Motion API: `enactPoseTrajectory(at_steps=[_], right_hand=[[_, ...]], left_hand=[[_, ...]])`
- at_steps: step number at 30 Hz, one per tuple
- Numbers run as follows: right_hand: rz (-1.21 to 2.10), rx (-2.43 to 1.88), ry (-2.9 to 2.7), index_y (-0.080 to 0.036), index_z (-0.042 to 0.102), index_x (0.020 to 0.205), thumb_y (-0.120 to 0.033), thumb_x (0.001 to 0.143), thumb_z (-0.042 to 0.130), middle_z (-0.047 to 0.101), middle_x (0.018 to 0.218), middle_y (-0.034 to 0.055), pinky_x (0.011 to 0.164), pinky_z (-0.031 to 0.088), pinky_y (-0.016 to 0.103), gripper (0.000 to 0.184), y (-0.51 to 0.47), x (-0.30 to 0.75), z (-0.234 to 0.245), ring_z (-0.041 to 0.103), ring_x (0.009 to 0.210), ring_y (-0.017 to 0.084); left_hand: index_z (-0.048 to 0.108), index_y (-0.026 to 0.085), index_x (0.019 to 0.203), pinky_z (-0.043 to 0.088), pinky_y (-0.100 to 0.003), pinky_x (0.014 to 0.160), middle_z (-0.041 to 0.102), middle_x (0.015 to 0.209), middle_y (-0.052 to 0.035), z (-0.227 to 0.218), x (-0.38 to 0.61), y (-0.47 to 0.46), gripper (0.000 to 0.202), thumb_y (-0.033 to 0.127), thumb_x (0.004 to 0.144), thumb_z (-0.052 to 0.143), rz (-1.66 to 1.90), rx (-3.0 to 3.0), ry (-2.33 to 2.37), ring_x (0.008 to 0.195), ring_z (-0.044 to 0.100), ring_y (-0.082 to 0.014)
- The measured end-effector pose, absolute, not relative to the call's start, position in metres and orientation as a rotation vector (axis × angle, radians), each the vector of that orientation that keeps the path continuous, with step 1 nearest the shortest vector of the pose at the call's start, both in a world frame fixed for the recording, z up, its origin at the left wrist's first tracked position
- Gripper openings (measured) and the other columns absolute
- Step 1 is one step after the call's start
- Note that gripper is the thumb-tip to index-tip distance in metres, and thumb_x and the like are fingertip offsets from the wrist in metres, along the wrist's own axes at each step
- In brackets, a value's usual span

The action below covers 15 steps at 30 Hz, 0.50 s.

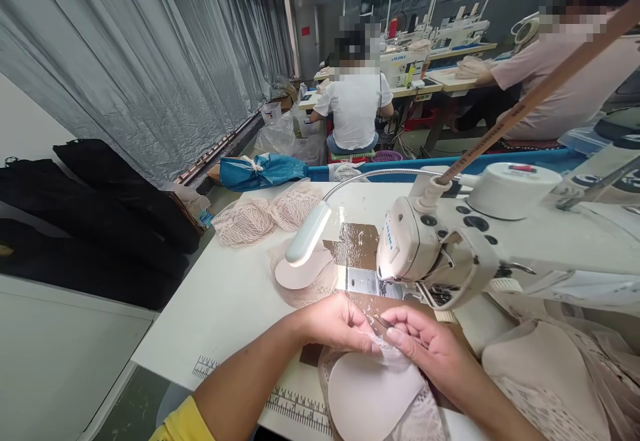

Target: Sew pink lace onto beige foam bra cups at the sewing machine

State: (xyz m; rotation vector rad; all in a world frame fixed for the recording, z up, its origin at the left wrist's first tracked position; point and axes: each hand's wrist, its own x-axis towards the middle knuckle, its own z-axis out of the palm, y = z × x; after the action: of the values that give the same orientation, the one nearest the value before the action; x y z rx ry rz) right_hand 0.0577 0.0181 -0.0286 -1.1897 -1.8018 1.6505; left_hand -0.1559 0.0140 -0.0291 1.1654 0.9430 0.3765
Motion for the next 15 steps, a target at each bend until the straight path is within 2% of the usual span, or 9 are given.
enactPoseTrajectory(at_steps=[3, 5, 8, 10, 13, 15], right_hand=[[1.704, -1.193, -1.725, -0.021, 0.058, 0.109, -0.055, 0.075, 0.062, 0.066, 0.084, 0.0028, 0.073, 0.052, 0.032, 0.048, 0.017, 0.056, -0.035, 0.064, 0.079, 0.021], [1.644, -1.217, -1.818, -0.022, 0.062, 0.101, -0.052, 0.075, 0.063, 0.065, 0.082, 0.0023, 0.075, 0.051, 0.032, 0.04, 0.017, 0.055, -0.036, 0.063, 0.079, 0.021], [1.467, -1.358, -1.957, -0.022, 0.062, 0.079, -0.048, 0.081, 0.053, 0.058, 0.069, 0.0001, 0.063, 0.047, 0.029, 0.027, 0.02, 0.059, -0.037, 0.057, 0.068, 0.018], [1.385, -1.439, -2.015, -0.022, 0.06, 0.076, -0.044, 0.083, 0.05, 0.054, 0.066, -0.0013, 0.06, 0.043, 0.027, 0.025, 0.023, 0.063, -0.039, 0.053, 0.065, 0.017], [1.385, -1.364, -2.142, -0.021, 0.058, 0.075, -0.04, 0.084, 0.05, 0.055, 0.069, -0.0013, 0.063, 0.04, 0.027, 0.022, 0.026, 0.07, -0.042, 0.053, 0.068, 0.016], [1.384, -1.282, -2.21, -0.02, 0.056, 0.074, -0.04, 0.085, 0.049, 0.055, 0.07, -0.001, 0.063, 0.039, 0.027, 0.024, 0.026, 0.074, -0.044, 0.052, 0.069, 0.017]], left_hand=[[0.066, 0.011, 0.072, 0.031, -0.018, 0.051, 0.046, 0.059, 0.0052, -0.03, -0.155, 0.014, 0.041, 0.048, 0.064, 0.079, 0.417, 1.199, 0.911, 0.054, 0.037, -0.0054], [0.068, 0.011, 0.082, 0.034, -0.017, 0.053, 0.05, 0.063, 0.0044, -0.028, -0.159, 0.015, 0.034, 0.04, 0.067, 0.078, 0.401, 1.267, 0.916, 0.056, 0.04, -0.006], [0.068, 0.014, 0.098, 0.037, -0.017, 0.055, 0.058, 0.072, 0.0025, -0.024, -0.168, 0.018, 0.036, 0.03, 0.067, 0.077, 0.334, 1.413, 0.998, 0.061, 0.048, -0.0082], [0.067, 0.015, 0.098, 0.038, -0.017, 0.055, 0.059, 0.074, 0.0023, -0.021, -0.173, 0.018, 0.031, 0.027, 0.07, 0.072, 0.304, 1.509, 1.078, 0.062, 0.05, -0.0091], [0.068, 0.016, 0.092, 0.039, -0.018, 0.055, 0.061, 0.073, 0.0014, -0.021, -0.17, 0.016, 0.018, 0.025, 0.077, 0.064, 0.325, 1.69, 1.13, 0.064, 0.054, -0.0106], [0.067, 0.016, 0.089, 0.046, -0.021, 0.068, 0.066, 0.082, -0.0013, -0.024, -0.16, 0.013, 0.014, 0.024, 0.08, 0.061, 0.423, 1.879, 1.027, 0.074, 0.059, -0.0135]])
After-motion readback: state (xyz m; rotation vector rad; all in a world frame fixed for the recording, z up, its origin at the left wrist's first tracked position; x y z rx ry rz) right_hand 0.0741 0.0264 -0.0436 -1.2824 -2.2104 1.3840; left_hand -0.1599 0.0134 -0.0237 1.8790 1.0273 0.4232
